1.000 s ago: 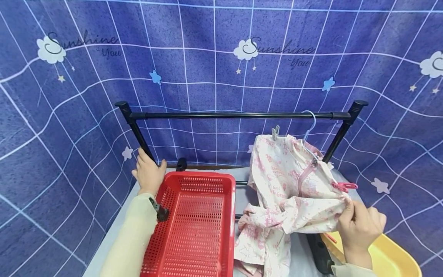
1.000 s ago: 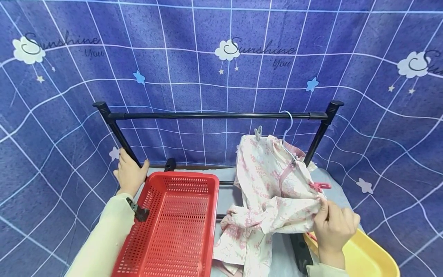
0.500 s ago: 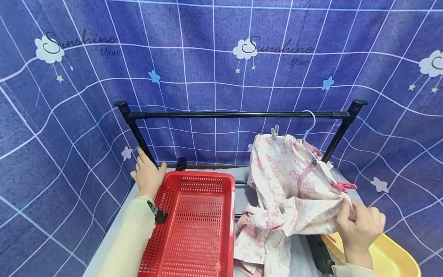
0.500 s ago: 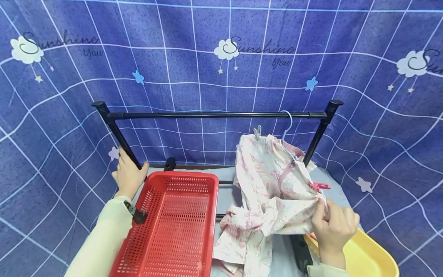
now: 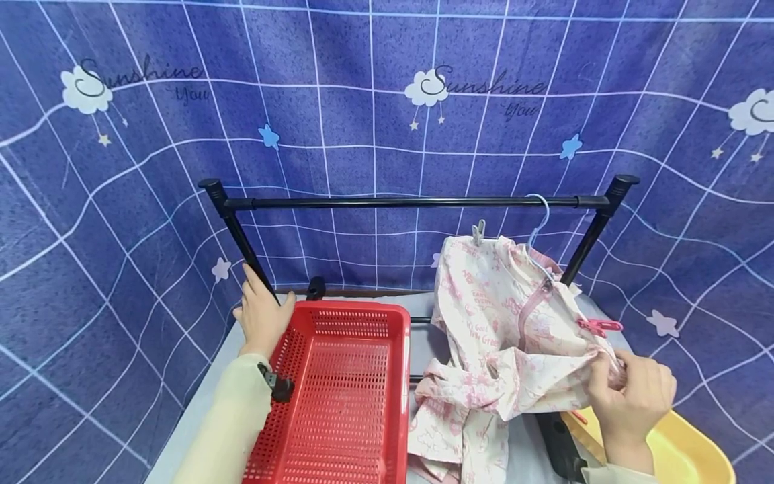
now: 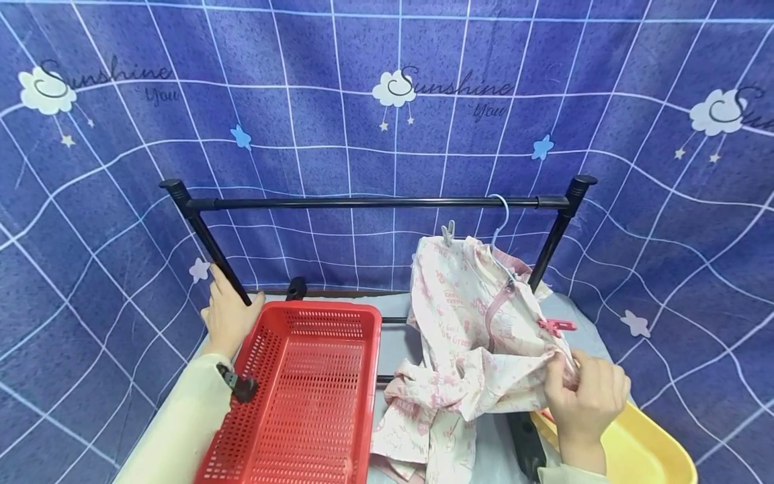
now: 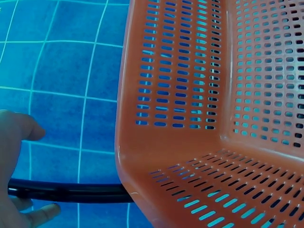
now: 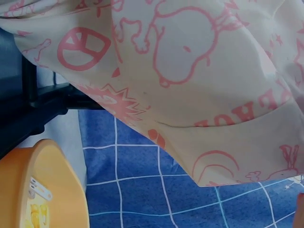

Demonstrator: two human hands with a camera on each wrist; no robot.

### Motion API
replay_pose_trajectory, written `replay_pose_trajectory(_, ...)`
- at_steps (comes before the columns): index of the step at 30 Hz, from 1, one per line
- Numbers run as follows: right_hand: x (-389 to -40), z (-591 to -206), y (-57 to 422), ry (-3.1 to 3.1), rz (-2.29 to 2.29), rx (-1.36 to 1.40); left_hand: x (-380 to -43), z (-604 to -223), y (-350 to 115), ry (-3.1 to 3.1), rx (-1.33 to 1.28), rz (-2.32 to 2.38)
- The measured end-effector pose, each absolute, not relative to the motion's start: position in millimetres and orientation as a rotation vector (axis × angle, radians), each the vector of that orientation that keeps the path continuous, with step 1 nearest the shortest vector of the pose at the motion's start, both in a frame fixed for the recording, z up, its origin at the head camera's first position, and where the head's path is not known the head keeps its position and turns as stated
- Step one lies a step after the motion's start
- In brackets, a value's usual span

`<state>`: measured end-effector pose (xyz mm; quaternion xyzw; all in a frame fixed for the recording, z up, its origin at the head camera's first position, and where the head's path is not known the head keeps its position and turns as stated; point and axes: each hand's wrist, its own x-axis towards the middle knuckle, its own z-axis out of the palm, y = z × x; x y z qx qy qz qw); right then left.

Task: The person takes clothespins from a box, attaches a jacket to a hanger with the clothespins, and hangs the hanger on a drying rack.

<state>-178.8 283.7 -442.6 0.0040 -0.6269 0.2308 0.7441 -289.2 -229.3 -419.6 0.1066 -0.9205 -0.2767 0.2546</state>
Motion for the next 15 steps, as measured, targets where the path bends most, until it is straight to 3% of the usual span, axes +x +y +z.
replay_pose_trajectory(15,-174.5,-432.4,274.9,-1.307,0.534,-0.002,-279.5,-428.5,-220.4,-2.487,0.257,-0.736)
